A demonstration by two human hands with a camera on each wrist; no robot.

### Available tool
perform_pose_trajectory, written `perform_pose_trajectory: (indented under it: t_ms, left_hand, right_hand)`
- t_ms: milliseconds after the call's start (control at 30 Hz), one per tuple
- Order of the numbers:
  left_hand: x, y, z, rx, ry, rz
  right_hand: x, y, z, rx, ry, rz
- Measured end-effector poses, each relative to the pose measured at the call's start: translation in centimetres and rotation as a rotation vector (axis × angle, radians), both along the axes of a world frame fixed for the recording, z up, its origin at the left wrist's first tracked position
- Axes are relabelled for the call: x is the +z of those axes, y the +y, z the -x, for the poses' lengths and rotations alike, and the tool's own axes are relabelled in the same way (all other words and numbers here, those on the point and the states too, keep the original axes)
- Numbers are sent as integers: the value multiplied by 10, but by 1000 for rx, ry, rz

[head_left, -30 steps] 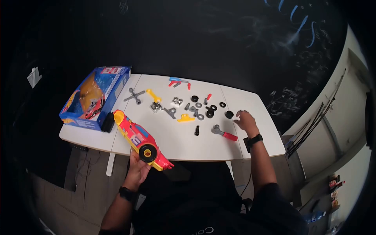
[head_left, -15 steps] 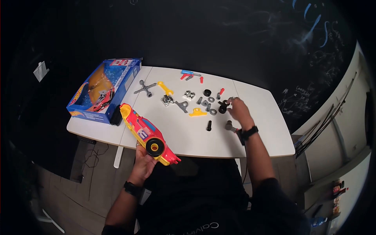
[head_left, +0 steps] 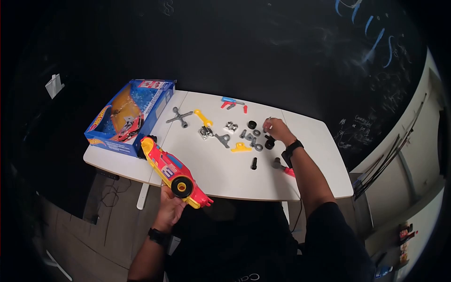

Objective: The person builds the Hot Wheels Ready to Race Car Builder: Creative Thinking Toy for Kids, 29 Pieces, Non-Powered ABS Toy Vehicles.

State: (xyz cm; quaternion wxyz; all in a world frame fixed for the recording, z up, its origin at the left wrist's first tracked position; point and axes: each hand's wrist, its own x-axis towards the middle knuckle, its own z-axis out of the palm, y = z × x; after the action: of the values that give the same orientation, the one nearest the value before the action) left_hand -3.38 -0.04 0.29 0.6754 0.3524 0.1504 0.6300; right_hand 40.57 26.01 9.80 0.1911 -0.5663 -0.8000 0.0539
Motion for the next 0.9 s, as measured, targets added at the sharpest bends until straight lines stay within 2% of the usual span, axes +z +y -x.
perform_pose_trajectory:
  t_ms: [100,200,367,467,567,667,767,800,833,900]
  left_hand:
    - [-8,-1,2,24,-22,29]
    - [-7,-1,2,32,-17,26]
    - [2,-3,-1,53,-2,39]
    - [-12,3,5,37,23,3]
    - [-17,7,8,21,44,23]
    - [-7,0,6,67,52,71]
    - [12,-4,4,47,128,23]
    - [15,-5,-1,42,111,-2]
    - [12,-5,-2,34,32,18]
    - [11,-4,-3,34,36,18]
  right_hand:
    - [0,-2,29,-96,-127,120]
    - [3,-12,53,-168,-226,16]
    - [0,-1,66,-213,-179,8]
    - [-4,5,80,-184,-111,42]
    - [-1,9,92,-144,-118,-91]
    - [12,10,81,-207,-63,-86]
    - [12,13,42,-402,-53,-7]
    - [1,17,6,-426,-34,-55]
    - [-5,19,-12,-414,-43,-48]
    - [-5,14,-36,-406,-75,16]
